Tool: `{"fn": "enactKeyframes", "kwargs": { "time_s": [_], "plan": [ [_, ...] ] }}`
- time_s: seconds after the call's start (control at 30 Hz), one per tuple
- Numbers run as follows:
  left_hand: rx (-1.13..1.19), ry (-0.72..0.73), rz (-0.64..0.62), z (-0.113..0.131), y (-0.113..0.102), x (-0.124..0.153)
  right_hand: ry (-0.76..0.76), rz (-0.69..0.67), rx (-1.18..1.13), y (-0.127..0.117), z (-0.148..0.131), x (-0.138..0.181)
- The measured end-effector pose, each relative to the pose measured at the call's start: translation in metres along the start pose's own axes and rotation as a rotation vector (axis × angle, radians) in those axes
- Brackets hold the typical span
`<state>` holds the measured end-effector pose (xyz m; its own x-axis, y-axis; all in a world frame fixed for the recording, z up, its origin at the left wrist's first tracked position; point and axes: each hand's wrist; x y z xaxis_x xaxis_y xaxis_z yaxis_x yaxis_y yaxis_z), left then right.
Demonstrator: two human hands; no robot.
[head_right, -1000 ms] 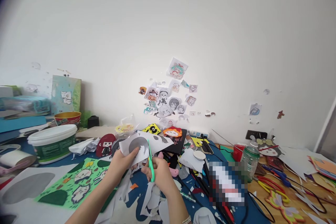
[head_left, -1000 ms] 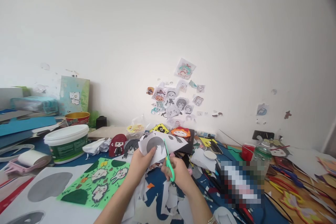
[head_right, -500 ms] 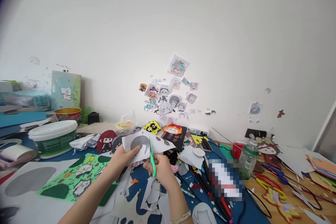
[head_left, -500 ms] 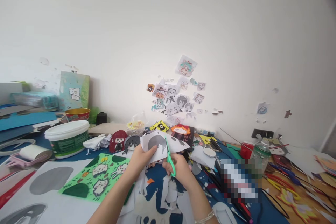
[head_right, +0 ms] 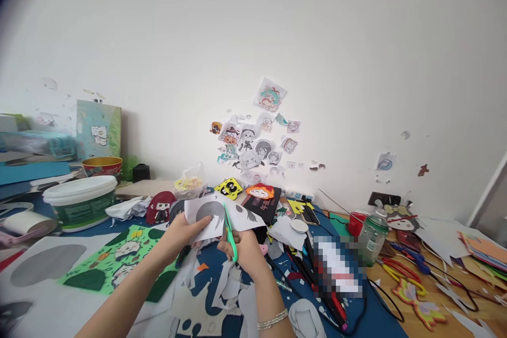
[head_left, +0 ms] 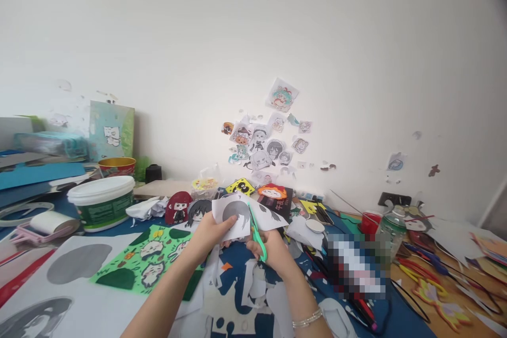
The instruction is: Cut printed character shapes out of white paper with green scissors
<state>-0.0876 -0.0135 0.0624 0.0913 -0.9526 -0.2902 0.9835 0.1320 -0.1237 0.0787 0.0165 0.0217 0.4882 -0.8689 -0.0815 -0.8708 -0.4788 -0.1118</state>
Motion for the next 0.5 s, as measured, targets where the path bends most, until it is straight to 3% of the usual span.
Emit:
{"fn": "enactKeyframes", "kwargs": {
  "time_s": [0.17,0.5],
  "plan": [
    [-0.003,0.015,-0.026,-0.001,-0.003,0.001,0.015,0.004,-0.057,0.001,-0.004,0.004],
    [-0.082,0.006,-0.085,0.009,-0.012,0.004,0.022,-0.009,0.090,-0.009,0.000,0.007]
  ]
}}
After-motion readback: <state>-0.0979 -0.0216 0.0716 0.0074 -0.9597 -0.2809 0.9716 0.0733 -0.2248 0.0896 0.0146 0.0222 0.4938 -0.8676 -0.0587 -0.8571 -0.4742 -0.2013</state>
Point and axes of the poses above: each hand's wrist, its own x-axis away from the middle knuckle, its own y-axis out of the palm, z = x × y, and after that the axes turned 11 degrees about y, right-handed
